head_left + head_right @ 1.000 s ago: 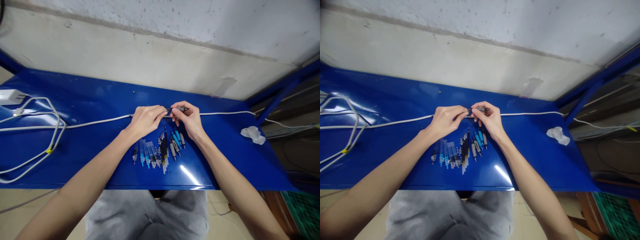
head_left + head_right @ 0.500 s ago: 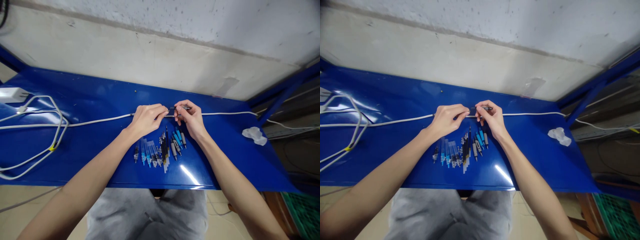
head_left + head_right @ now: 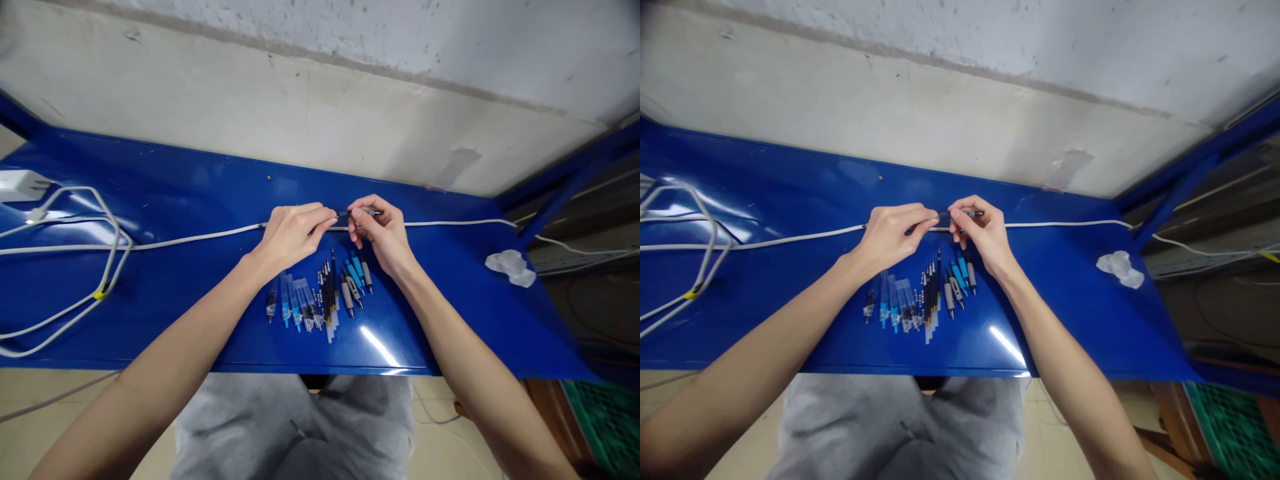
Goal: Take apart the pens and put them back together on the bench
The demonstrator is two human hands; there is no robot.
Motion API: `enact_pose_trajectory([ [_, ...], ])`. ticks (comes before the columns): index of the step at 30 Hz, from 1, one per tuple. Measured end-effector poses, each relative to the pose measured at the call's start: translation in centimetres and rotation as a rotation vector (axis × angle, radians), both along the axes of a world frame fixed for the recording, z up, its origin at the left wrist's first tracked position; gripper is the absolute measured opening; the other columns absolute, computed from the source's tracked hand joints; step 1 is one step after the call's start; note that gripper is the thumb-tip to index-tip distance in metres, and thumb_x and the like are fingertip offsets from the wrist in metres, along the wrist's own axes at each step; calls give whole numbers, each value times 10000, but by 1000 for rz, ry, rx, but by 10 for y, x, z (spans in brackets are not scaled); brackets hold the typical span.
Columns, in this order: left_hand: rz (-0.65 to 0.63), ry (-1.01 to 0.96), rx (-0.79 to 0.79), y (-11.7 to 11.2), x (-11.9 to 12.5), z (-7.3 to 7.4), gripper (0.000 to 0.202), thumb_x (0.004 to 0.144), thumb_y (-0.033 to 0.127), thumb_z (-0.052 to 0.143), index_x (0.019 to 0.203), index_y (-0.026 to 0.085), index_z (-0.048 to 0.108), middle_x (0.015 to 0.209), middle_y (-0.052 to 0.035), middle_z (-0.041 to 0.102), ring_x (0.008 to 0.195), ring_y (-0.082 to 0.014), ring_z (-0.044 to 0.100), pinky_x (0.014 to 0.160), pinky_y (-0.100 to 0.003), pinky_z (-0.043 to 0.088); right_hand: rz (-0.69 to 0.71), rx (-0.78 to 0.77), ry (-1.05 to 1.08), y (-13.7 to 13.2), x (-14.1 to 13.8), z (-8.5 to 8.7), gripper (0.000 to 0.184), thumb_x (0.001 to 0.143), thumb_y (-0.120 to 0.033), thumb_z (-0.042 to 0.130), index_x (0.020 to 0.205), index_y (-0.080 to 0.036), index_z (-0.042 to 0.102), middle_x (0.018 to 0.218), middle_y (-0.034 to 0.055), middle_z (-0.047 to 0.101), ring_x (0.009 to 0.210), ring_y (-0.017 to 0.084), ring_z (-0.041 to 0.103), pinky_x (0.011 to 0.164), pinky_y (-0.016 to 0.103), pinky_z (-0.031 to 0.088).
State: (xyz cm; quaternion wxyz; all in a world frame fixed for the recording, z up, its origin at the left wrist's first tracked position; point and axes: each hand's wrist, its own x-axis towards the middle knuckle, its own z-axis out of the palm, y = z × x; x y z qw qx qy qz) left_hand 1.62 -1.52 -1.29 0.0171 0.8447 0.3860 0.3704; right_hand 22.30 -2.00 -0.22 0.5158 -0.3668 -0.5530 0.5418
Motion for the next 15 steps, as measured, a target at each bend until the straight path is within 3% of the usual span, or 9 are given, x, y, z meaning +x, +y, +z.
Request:
enact_pose_trajectory([
  [15, 4, 33, -16, 0, 0, 1, 290, 1079, 327, 504, 1069, 215, 771, 921, -21, 780, 765, -148, 714, 617, -276, 416, 9, 43, -69, -1, -1, -2, 225, 902, -438, 784, 945, -229, 713, 683, -25, 659, 538, 105, 584, 427, 211, 447],
])
